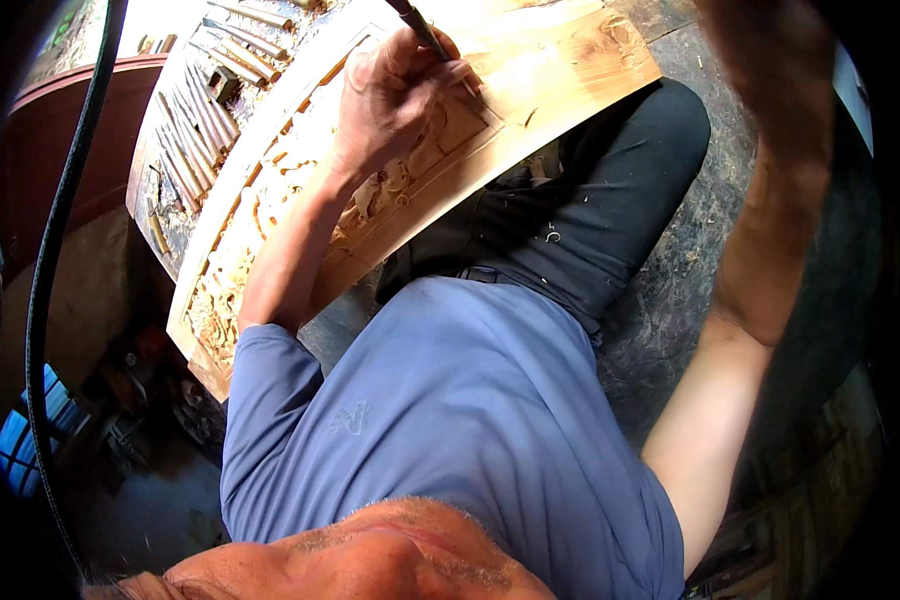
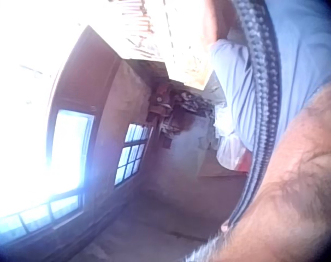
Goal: The person carves a decorative floral design into a wooden panel using a chisel and a wooden mallet.
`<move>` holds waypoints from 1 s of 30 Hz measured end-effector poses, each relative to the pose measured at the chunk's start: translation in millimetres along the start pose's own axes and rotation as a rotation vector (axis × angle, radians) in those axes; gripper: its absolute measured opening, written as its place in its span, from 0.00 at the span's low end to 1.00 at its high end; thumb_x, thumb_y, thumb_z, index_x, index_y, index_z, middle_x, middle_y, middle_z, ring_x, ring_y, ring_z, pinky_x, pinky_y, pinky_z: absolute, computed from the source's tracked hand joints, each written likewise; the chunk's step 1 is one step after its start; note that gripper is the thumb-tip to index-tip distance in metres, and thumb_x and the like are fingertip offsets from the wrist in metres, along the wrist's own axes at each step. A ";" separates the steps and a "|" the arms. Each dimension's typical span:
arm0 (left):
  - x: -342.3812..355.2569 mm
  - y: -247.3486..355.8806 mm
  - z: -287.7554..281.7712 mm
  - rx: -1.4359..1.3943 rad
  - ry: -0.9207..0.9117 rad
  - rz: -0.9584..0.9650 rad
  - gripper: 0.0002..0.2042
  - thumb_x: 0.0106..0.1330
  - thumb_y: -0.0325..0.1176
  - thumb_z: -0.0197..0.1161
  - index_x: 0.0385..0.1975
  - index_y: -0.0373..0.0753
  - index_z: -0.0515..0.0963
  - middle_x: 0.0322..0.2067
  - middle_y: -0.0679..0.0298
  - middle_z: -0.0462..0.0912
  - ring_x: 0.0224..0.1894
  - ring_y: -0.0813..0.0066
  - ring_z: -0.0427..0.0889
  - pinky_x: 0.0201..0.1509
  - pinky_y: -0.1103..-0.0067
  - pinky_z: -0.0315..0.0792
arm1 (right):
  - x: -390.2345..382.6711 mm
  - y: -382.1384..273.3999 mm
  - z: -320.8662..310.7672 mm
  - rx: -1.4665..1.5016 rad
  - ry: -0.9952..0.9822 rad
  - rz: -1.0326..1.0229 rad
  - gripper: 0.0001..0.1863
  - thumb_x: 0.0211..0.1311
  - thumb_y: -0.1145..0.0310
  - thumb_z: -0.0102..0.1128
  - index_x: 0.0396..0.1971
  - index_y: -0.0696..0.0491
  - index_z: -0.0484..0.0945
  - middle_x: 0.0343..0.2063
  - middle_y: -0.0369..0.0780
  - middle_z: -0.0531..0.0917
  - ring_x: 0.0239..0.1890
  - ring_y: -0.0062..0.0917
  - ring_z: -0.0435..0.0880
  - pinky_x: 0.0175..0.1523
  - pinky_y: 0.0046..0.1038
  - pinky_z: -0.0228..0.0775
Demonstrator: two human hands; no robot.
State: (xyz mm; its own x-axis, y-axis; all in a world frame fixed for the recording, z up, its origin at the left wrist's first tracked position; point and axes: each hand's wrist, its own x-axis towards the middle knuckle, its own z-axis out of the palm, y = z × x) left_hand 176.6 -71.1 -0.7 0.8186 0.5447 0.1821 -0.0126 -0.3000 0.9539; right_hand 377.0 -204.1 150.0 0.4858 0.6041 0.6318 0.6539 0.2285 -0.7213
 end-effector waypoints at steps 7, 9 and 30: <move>-3.6 31.1 3.2 0.566 -0.132 0.146 0.06 0.67 0.18 0.64 0.40 0.33 0.76 0.30 0.57 0.89 0.34 0.68 0.92 0.38 0.79 0.83 | -15.3 32.0 10.8 -0.756 -0.299 -0.471 0.20 0.49 0.77 0.66 0.46 0.57 0.82 0.30 0.45 0.84 0.33 0.40 0.85 0.40 0.34 0.77; -5.8 11.2 0.3 0.358 -0.059 0.157 0.06 0.68 0.18 0.63 0.41 0.34 0.76 0.31 0.58 0.90 0.35 0.72 0.92 0.38 0.79 0.83 | -1.1 35.8 -2.1 -0.865 -0.305 -0.473 0.21 0.46 0.79 0.67 0.45 0.58 0.82 0.30 0.44 0.85 0.31 0.41 0.86 0.39 0.33 0.78; -7.8 30.4 10.6 0.491 -0.077 0.141 0.06 0.68 0.18 0.64 0.39 0.35 0.76 0.28 0.59 0.89 0.30 0.69 0.91 0.36 0.77 0.84 | -17.6 77.6 -51.5 -0.829 -0.017 -0.446 0.20 0.59 0.74 0.70 0.51 0.56 0.81 0.41 0.38 0.87 0.41 0.22 0.86 0.50 0.26 0.78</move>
State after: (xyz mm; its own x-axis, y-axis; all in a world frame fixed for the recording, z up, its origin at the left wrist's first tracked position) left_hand 176.0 -92.8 24.3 0.8686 0.4188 0.2647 0.1304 -0.7087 0.6933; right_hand 449.0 -236.3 97.6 0.0871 0.6045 0.7919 0.9850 -0.1714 0.0225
